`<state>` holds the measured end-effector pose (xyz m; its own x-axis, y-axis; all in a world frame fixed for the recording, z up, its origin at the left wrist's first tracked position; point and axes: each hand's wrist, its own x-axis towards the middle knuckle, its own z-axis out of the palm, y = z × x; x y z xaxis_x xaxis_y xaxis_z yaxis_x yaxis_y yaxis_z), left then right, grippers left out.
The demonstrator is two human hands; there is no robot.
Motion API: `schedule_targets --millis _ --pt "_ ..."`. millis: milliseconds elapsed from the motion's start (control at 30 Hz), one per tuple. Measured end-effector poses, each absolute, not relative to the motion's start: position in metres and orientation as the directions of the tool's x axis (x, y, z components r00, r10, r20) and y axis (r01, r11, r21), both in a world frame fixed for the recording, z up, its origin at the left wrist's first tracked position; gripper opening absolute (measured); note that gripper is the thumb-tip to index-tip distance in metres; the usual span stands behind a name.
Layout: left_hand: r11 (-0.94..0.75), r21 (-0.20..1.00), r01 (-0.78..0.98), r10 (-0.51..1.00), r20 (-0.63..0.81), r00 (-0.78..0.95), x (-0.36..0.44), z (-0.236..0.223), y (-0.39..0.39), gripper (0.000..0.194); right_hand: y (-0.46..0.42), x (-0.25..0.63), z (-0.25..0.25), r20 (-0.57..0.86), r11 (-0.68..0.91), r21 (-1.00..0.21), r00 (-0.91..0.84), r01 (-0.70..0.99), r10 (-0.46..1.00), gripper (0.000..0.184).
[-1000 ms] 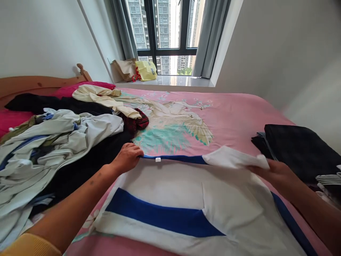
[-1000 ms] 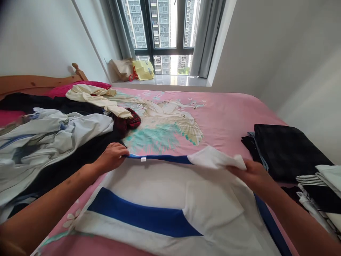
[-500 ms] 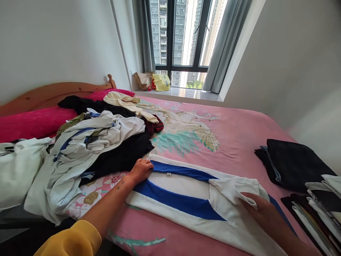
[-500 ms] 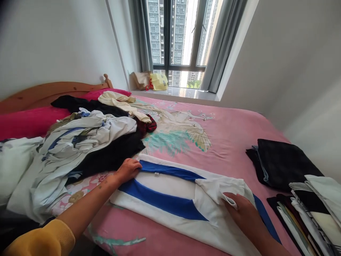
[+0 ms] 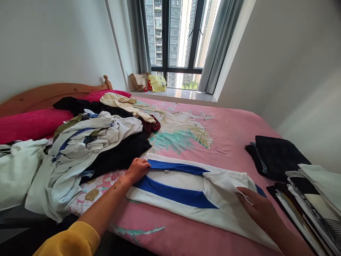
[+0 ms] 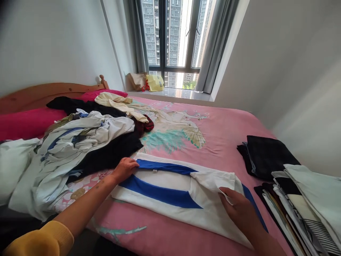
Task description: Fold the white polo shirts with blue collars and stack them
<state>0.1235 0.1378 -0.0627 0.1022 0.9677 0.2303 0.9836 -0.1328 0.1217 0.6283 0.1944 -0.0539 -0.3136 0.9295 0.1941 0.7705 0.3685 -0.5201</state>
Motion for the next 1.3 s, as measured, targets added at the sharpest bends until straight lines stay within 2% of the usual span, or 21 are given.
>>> schedule_targets --millis 100,233,400,567,800,1033,1300 --pt "-0.136 0.142 0.981 0.969 0.224 0.102 0.124 -0.066 0.131 0.029 0.189 0.640 -0.065 0.186 0.411 -0.540 -0.372 0.734 0.909 0.032" --pt "-0.126 0.183 0.975 0.972 0.221 0.084 0.125 -0.075 0.123 0.027 0.180 0.646 -0.094 0.195 0.549 -0.452 -0.523 0.703 0.830 0.024" --pt "-0.004 0.210 0.978 0.959 0.278 -0.056 0.116 -0.081 0.106 0.041 0.169 0.648 -0.118 0.317 0.601 -0.358 -0.513 0.714 0.798 0.026" --pt "0.037 0.205 0.978 0.931 0.348 -0.108 0.113 -0.080 0.084 0.041 0.158 0.645 -0.128 0.411 0.628 -0.307 -0.495 0.715 0.765 0.027" --pt "-0.052 0.112 0.992 0.947 0.320 0.014 0.133 -0.073 0.089 0.037 0.148 0.640 -0.139 0.474 0.633 -0.309 -0.462 0.710 0.750 0.025" --pt "0.032 0.050 0.998 0.967 0.251 -0.043 0.139 -0.075 0.117 0.027 0.146 0.634 -0.140 0.523 0.634 -0.289 -0.437 0.717 0.732 0.026" --pt "0.002 -0.009 1.000 0.971 0.241 0.000 0.136 -0.067 0.114 0.025 0.144 0.636 -0.121 0.468 0.566 -0.378 -0.376 0.732 0.800 0.026"
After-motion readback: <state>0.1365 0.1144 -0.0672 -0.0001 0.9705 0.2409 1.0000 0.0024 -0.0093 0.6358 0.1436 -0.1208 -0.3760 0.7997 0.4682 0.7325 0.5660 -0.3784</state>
